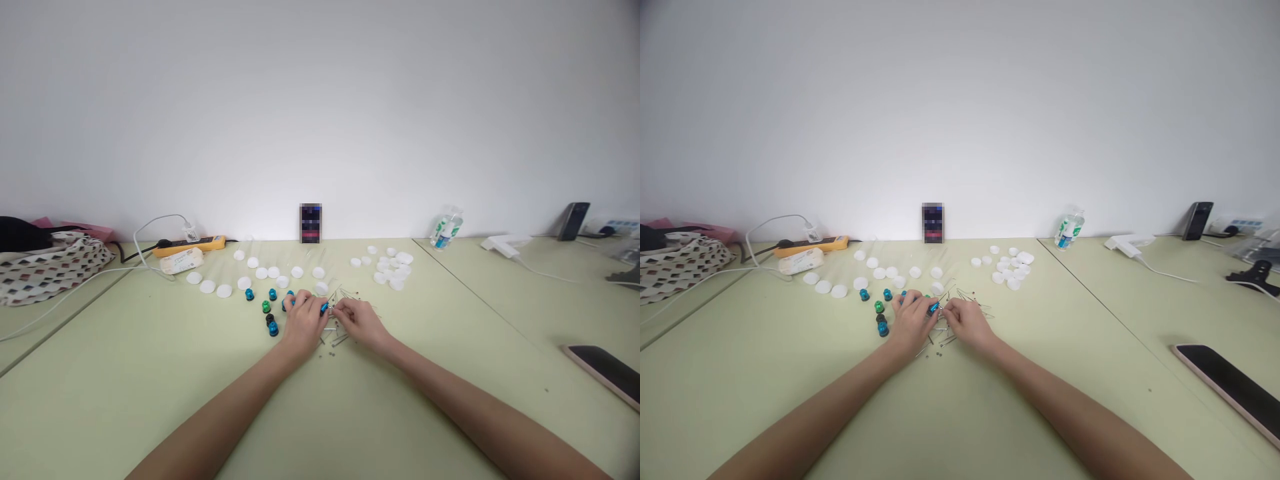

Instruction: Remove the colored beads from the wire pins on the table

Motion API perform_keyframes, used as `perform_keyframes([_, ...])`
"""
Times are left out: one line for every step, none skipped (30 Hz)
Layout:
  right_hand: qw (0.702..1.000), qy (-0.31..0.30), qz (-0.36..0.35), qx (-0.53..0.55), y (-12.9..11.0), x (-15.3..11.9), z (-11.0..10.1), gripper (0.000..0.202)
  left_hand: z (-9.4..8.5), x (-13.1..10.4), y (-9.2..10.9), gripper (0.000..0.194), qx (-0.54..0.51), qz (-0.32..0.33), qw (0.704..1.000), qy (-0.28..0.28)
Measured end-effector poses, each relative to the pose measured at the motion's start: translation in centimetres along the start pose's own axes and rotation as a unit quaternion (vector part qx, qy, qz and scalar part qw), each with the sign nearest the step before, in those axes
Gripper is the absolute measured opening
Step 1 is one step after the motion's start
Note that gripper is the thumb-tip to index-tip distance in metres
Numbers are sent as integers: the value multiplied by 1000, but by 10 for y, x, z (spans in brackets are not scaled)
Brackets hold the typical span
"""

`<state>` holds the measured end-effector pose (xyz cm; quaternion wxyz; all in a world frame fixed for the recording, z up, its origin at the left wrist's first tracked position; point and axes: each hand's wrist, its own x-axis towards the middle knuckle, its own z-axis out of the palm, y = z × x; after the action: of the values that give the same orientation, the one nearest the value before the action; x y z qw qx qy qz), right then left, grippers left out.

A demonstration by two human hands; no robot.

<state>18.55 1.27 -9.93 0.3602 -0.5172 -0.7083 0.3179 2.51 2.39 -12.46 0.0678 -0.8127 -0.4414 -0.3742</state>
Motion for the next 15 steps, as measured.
perform_keyframes([1000, 8, -8, -15, -1, 0, 0, 23, 0, 0, 0, 15, 0, -1, 1000, -1])
perform_keyframes([1000, 6, -4, -11, -1, 0, 0, 23, 0, 0, 0, 16, 1, 0, 1000, -1])
perform_keyframes([1000, -3, 7, 11, -1, 0, 0, 23, 0, 0, 0, 16, 3, 2, 1000, -1])
perform_keyframes([999, -18, 24, 45, -1, 0, -2, 24, 0, 0, 0, 16, 5, 5, 1000, -1])
perform_keyframes([995, -36, 46, 83, 0, 1, -3, 25, 0, 0, 0, 17, 7, 9, 1000, 0])
perform_keyframes([989, -54, 70, 119, 1, 2, -5, 26, 0, 0, 1, 17, 9, 13, 1000, 1])
perform_keyframes([982, -67, 94, 149, 3, 3, -7, 27, -1, 0, 1, 17, 10, 17, 1000, 2])
perform_keyframes([975, -76, 116, 171, 4, 4, -8, 27, -1, 1, 2, 17, 11, 20, 1000, 3])
perform_keyframes([969, -80, 137, 187, 6, 5, -9, 28, -1, 1, 2, 18, 12, 23, 1000, 4])
perform_keyframes([964, -83, 155, 199, 8, 6, -10, 28, -1, 1, 2, 18, 13, 26, 1000, 4])
perform_keyframes([960, -85, 169, 209, 9, 7, -11, 28, -2, 1, 3, 17, 14, 28, 999, 5])
perform_keyframes([956, -87, 179, 216, 10, 8, -11, 28, -2, 1, 3, 17, 15, 31, 999, 6])
perform_keyframes([953, -90, 188, 221, 11, 9, -11, 28, -2, 1, 3, 17, 16, 33, 999, 9])
perform_keyframes([950, -94, 194, 226, 11, 9, -11, 29, -2, 1, 3, 17, 15, 36, 999, 12])
perform_keyframes([947, -98, 199, 231, 12, 10, -10, 30, -3, 2, 4, 17, 12, 39, 999, 14])
